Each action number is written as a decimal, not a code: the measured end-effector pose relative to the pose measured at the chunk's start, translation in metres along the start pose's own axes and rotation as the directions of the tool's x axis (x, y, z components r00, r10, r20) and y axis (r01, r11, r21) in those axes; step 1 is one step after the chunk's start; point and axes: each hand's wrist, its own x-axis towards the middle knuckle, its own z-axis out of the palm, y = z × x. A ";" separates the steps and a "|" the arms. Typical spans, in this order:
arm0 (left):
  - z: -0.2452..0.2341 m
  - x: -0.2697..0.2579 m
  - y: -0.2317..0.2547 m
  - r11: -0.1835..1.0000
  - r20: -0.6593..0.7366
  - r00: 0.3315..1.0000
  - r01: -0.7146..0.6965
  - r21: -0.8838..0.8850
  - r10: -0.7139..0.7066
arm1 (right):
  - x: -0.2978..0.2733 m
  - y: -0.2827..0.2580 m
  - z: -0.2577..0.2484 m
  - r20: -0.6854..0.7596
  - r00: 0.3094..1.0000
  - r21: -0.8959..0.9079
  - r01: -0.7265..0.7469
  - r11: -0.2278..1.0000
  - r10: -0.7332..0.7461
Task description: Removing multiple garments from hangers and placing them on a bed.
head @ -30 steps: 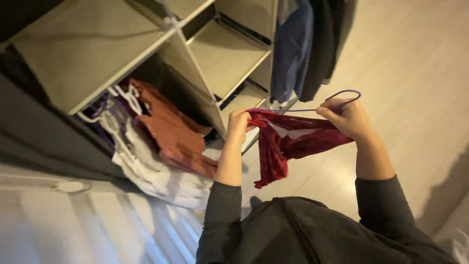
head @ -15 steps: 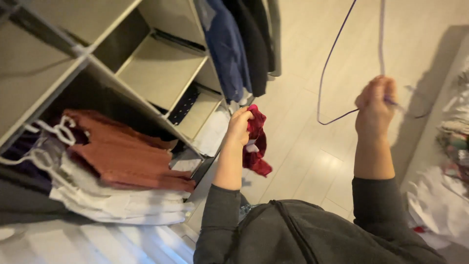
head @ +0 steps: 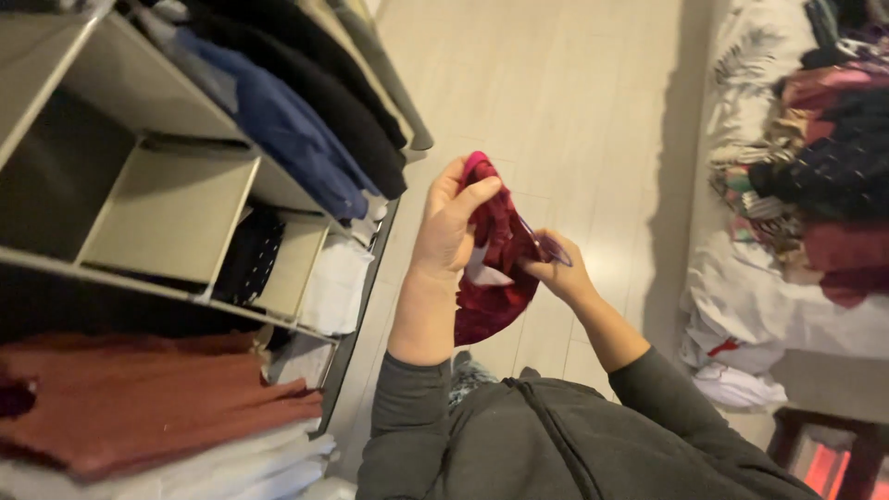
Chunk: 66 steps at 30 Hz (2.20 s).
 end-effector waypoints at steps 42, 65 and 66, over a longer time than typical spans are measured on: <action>0.202 0.311 -0.277 0.862 0.542 0.672 0.430 0.268 -0.504 | 0.205 -0.024 -0.269 -0.787 0.603 0.198 0.052 0.979 0.127; 0.414 0.432 -0.501 0.882 0.564 0.682 0.307 0.357 -0.466 | 0.243 -0.040 -0.787 -0.967 0.251 -0.019 0.067 0.998 -0.036; 0.429 0.437 -0.517 0.877 0.560 0.679 0.312 0.365 -0.474 | 0.241 -0.026 -0.827 -0.980 0.185 -0.068 0.014 0.998 -0.069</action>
